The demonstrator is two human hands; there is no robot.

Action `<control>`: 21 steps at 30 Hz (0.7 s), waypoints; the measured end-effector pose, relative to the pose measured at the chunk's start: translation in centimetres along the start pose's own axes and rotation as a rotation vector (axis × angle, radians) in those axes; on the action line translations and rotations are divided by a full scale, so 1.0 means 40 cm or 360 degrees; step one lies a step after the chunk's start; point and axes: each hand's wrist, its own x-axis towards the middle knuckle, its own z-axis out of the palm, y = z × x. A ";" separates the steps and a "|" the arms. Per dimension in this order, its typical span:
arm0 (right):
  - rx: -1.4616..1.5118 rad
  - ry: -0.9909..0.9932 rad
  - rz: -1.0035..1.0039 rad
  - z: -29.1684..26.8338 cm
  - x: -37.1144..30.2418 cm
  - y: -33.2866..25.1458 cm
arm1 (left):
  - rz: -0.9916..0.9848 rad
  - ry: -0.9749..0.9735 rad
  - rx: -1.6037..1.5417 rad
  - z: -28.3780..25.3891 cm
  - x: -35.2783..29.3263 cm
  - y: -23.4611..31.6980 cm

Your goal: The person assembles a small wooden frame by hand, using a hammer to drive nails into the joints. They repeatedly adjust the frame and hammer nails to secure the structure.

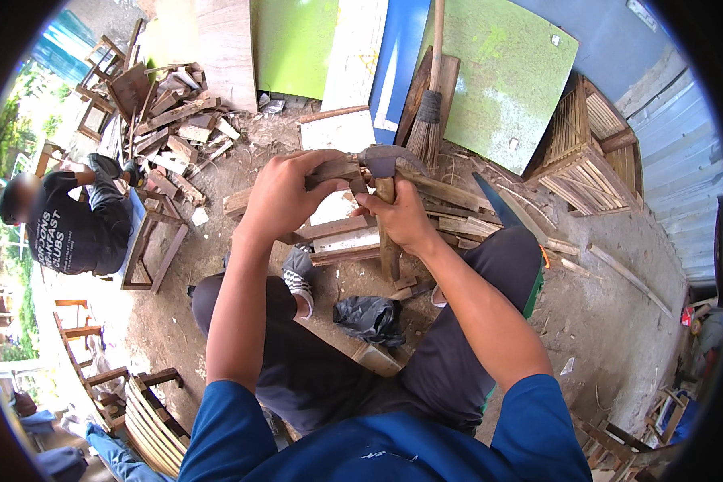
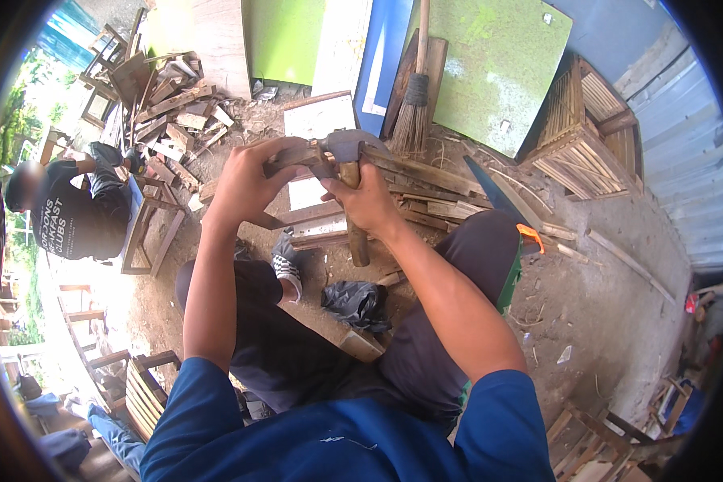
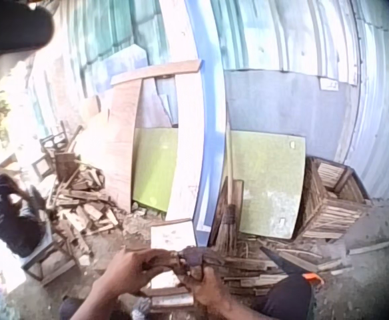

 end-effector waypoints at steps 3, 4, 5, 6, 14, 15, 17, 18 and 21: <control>0.0029 -0.0005 -0.0038 -0.001 -0.003 0.006 | -0.0024 -0.0018 -0.0034 -0.002 -0.006 0.000; 0.0035 0.0000 -0.0037 -0.001 -0.005 0.008 | -0.0018 -0.0033 -0.0028 -0.002 -0.008 0.000; 0.0038 -0.0001 -0.0021 -0.003 -0.007 0.009 | -0.0002 -0.0047 -0.0032 -0.004 -0.009 -0.001; 0.0007 -0.0003 -0.0040 -0.004 -0.009 0.010 | 0.0014 -0.0061 -0.0036 -0.004 -0.010 -0.001; -0.0046 -0.0037 -0.0046 -0.005 -0.015 0.008 | 0.0038 -0.0071 -0.0002 -0.004 -0.022 0.000; -0.0097 -0.0030 -0.0061 -0.008 -0.016 0.007 | 0.0030 -0.0072 0.0000 -0.004 -0.023 0.000; -0.0189 -0.0053 -0.0053 -0.010 -0.016 0.007 | -0.0027 -0.0082 -0.0012 -0.004 -0.026 0.001; -0.0204 -0.0046 -0.0031 -0.010 -0.017 0.007 | -0.0057 -0.0090 -0.0007 -0.004 -0.028 0.002; -0.0165 0.0017 0.0022 -0.005 -0.027 0.004 | 0.0005 -0.0071 0.0045 -0.005 -0.032 0.004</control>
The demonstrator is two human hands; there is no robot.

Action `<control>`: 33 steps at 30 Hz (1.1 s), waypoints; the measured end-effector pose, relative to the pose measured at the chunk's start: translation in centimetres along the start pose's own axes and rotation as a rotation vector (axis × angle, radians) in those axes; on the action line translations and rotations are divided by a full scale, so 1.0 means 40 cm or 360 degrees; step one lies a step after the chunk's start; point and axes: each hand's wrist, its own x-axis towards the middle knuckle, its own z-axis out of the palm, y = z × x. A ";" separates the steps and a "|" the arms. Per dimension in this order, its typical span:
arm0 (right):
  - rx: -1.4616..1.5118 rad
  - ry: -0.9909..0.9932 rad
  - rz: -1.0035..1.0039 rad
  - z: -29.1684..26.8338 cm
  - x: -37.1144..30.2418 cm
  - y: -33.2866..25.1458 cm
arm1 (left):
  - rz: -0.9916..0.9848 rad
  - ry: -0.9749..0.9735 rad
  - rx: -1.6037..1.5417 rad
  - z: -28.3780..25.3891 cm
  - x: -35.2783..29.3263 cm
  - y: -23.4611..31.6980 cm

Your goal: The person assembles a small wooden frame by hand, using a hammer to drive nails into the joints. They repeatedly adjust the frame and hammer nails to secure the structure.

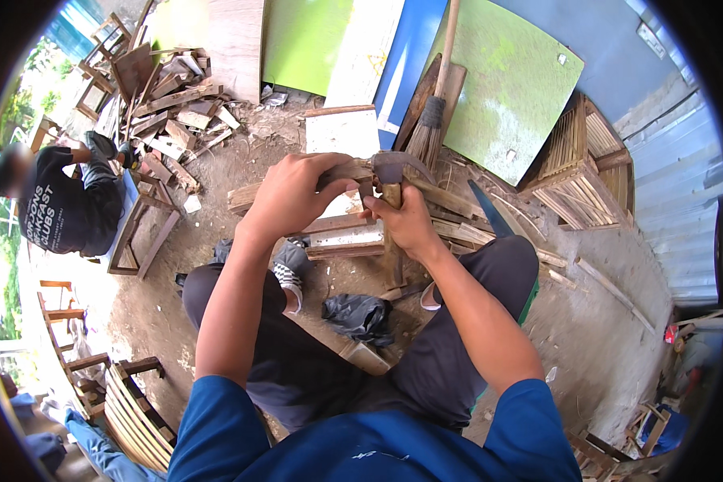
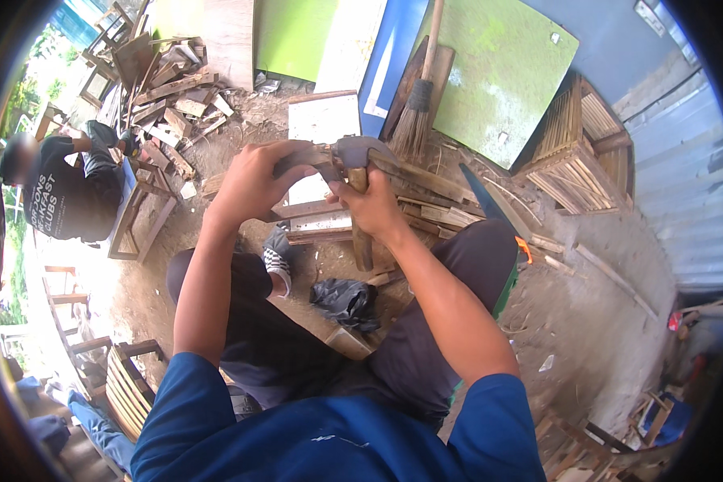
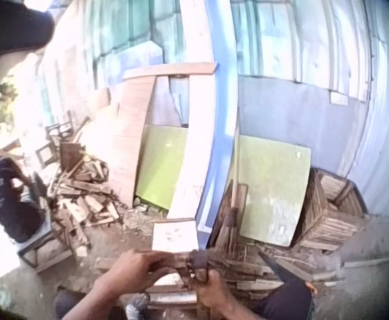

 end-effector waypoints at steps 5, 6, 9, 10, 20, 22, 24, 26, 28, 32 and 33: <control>-0.0044 0.0243 0.0048 -0.024 -0.048 -0.079 | 0.0072 0.0000 0.0044 -0.002 -0.005 0.000; -0.0174 0.0164 0.0026 -0.046 -0.054 -0.115 | 0.0070 -0.0012 0.0063 -0.002 -0.006 -0.001; -0.0406 -0.0007 -0.0223 -0.097 -0.075 -0.221 | 0.0112 -0.0017 0.0090 0.001 -0.014 -0.002; -0.0433 -0.0008 -0.0160 -0.106 -0.081 -0.253 | 0.0115 -0.0019 0.0095 0.002 -0.016 -0.003; -0.0758 -0.0140 -0.0088 -0.069 -0.102 -0.376 | 0.0162 -0.0073 0.0169 0.003 -0.019 -0.001; -0.0801 -0.0129 -0.0066 -0.065 -0.101 -0.373 | 0.0157 -0.0098 0.0181 0.002 -0.018 -0.002; -0.0790 -0.0132 -0.0125 -0.065 -0.097 -0.376 | 0.0124 -0.0145 0.0207 0.002 -0.018 -0.003; -0.0751 -0.0103 -0.0169 -0.066 -0.091 -0.384 | 0.0163 -0.0089 0.0159 0.004 -0.019 -0.003; -0.0678 -0.0082 -0.0209 -0.067 -0.084 -0.395 | 0.0170 -0.0075 0.0142 0.006 -0.020 -0.002; -0.0366 0.0040 -0.0298 -0.058 -0.082 -0.399 | 0.0115 -0.0104 0.0155 0.006 -0.022 0.000; -0.0513 0.0011 -0.0215 -0.054 -0.082 -0.394 | 0.0114 -0.0104 0.0150 0.006 -0.022 0.001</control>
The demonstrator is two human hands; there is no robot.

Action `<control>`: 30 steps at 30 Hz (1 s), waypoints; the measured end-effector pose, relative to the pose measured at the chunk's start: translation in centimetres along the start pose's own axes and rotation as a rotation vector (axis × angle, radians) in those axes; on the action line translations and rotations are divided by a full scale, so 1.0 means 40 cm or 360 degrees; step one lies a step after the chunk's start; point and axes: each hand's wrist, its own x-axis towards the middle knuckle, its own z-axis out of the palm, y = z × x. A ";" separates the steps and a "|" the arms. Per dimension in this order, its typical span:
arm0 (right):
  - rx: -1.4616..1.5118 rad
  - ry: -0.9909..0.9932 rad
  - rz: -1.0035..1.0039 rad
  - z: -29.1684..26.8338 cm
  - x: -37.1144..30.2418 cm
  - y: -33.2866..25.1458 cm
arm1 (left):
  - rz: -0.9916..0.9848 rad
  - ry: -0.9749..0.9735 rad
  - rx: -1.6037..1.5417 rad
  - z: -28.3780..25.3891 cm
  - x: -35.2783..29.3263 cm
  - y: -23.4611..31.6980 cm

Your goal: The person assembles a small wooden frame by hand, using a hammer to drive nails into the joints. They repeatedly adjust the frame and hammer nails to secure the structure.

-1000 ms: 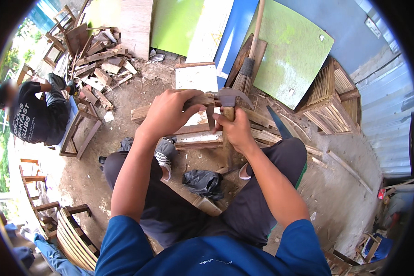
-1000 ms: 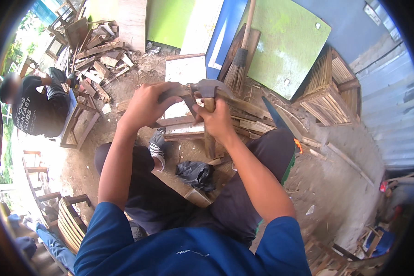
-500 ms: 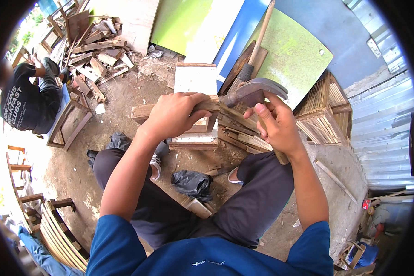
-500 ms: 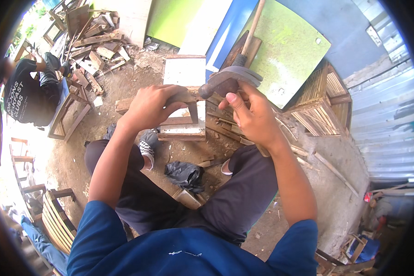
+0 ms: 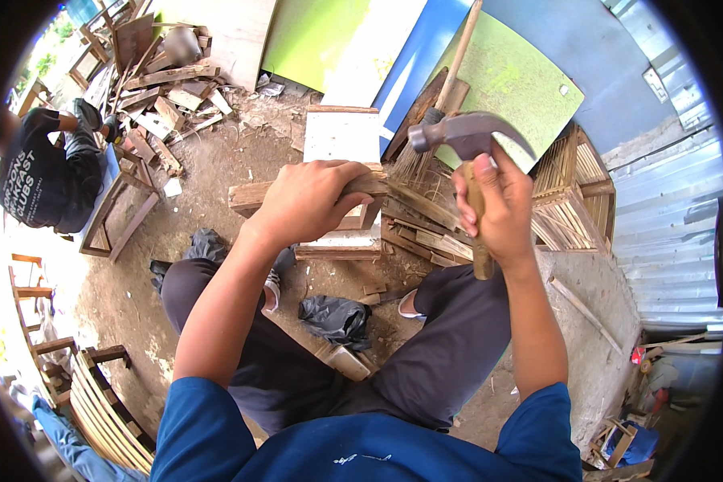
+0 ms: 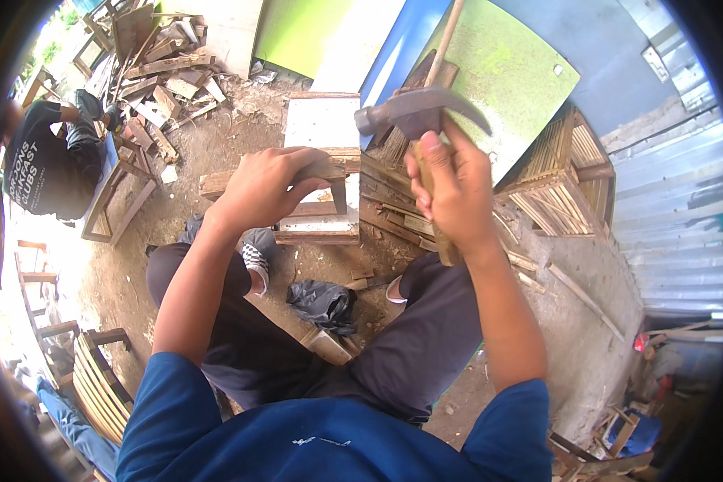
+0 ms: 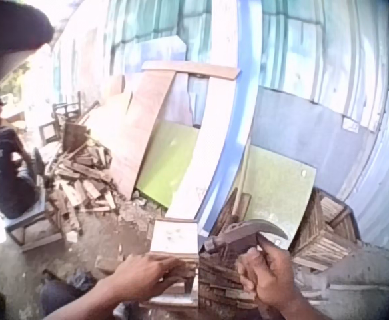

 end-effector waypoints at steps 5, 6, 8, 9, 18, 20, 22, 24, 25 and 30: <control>-0.0181 -0.0062 0.0137 0.017 0.002 0.016 | 0.0069 0.0046 -0.0024 -0.002 0.004 -0.001; -0.0196 -0.0003 0.0237 0.009 0.000 0.013 | 0.0055 0.0032 -0.0028 0.001 -0.001 0.003; -0.0126 0.0058 -0.0021 -0.012 0.002 0.001 | 0.0022 -0.0001 -0.0024 -0.001 0.001 -0.001; -0.0045 0.0125 -0.0090 -0.018 0.001 -0.002 | 0.0004 -0.0009 -0.0012 -0.002 0.001 0.000; -0.0741 -0.0032 -0.0256 0.000 0.007 0.039 | -0.0028 -0.0022 -0.0002 -0.005 0.006 0.005; -0.0554 0.0037 -0.0182 -0.006 0.002 0.033 | -0.0022 -0.0013 -0.0010 -0.001 0.004 0.003; -0.0138 0.0064 -0.0171 -0.015 -0.007 0.017 | -0.0054 -0.0074 0.0006 0.000 0.007 -0.001; -0.0127 0.0128 -0.0267 -0.012 -0.009 0.005 | -0.0045 -0.0061 -0.0031 0.001 0.009 -0.001; -0.0324 0.0115 -0.0283 -0.007 -0.007 0.000 | -0.0028 -0.0031 -0.0029 0.000 0.009 0.000; -0.0889 -0.0082 -0.0229 0.020 0.016 -0.013 | -0.0017 -0.0028 -0.0010 -0.005 0.012 0.006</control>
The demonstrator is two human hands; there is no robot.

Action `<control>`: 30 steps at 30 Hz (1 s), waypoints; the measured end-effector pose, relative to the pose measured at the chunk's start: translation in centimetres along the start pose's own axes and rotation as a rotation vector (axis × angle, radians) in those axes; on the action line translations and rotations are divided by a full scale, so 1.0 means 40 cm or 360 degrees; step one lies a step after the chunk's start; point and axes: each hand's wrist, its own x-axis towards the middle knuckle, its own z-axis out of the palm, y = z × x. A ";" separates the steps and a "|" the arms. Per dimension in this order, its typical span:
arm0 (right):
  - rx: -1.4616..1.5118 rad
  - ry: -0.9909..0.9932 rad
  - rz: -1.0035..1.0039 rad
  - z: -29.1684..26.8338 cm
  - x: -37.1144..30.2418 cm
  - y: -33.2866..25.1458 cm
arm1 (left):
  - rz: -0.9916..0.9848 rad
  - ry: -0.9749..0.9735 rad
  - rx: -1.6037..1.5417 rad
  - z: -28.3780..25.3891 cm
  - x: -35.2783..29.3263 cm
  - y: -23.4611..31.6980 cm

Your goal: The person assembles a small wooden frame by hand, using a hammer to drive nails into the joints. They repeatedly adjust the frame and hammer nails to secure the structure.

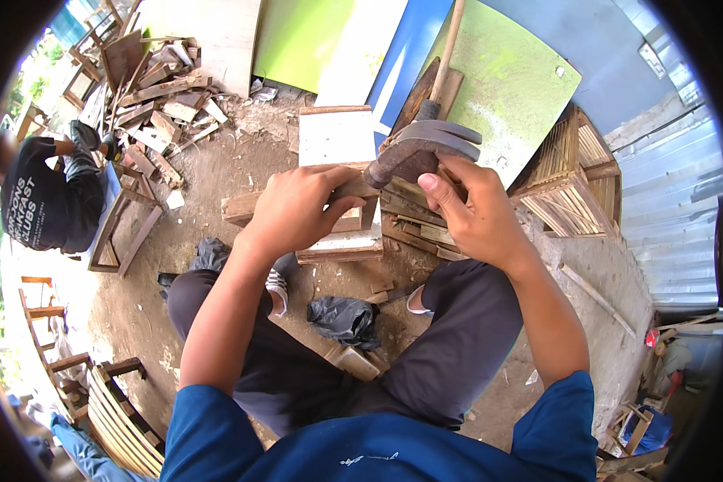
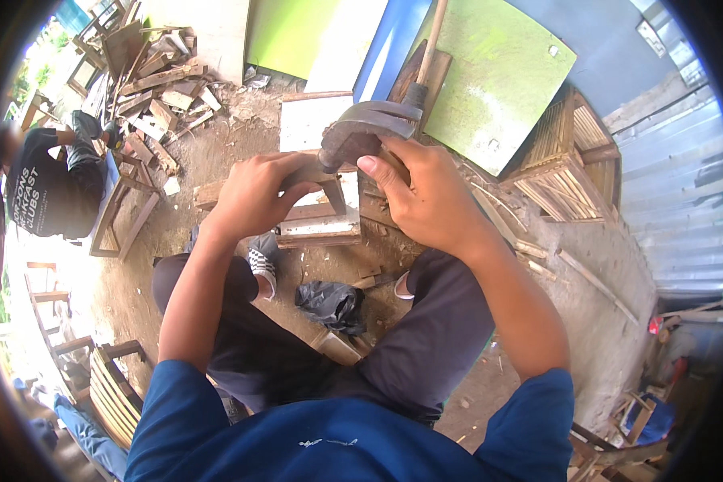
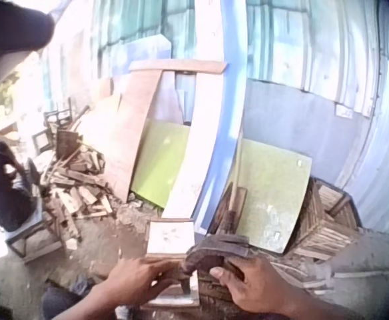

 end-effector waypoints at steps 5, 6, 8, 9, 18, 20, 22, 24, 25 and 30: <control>0.0138 0.0190 -0.0128 -0.036 -0.014 -0.008 | -0.0056 -0.0065 0.0056 0.003 -0.004 -0.002; 0.0056 0.0184 -0.0126 -0.031 -0.017 -0.008 | -0.0032 -0.0037 0.0031 0.004 -0.003 -0.003; -0.0073 0.0171 -0.0116 -0.011 -0.020 -0.007 | 0.0021 0.0015 -0.0016 0.004 -0.002 -0.004; -0.0238 0.0008 -0.0169 -0.005 -0.015 -0.005 | 0.0009 -0.0006 -0.0013 0.003 -0.002 -0.005; -0.0008 0.0067 -0.0030 -0.017 -0.018 0.001 | 0.0018 -0.0128 0.0035 -0.009 0.017 -0.007; -0.0106 0.0013 -0.0050 -0.012 -0.015 -0.001 | 0.0047 -0.0172 0.0031 -0.011 0.024 -0.007; -0.0025 0.0090 -0.0115 -0.014 -0.012 -0.003 | 0.0062 -0.0155 0.0034 -0.010 0.027 -0.006; -0.0119 0.0079 0.0115 -0.039 -0.012 -0.006 | 0.0061 -0.0147 0.0029 -0.009 0.028 -0.003; 0.0089 0.0162 -0.0060 -0.045 -0.013 -0.008 | 0.0056 -0.0148 0.0023 -0.008 0.028 -0.002; 0.0411 0.0212 -0.0010 -0.020 -0.010 -0.006 | 0.0025 -0.0181 0.0009 -0.012 0.031 0.005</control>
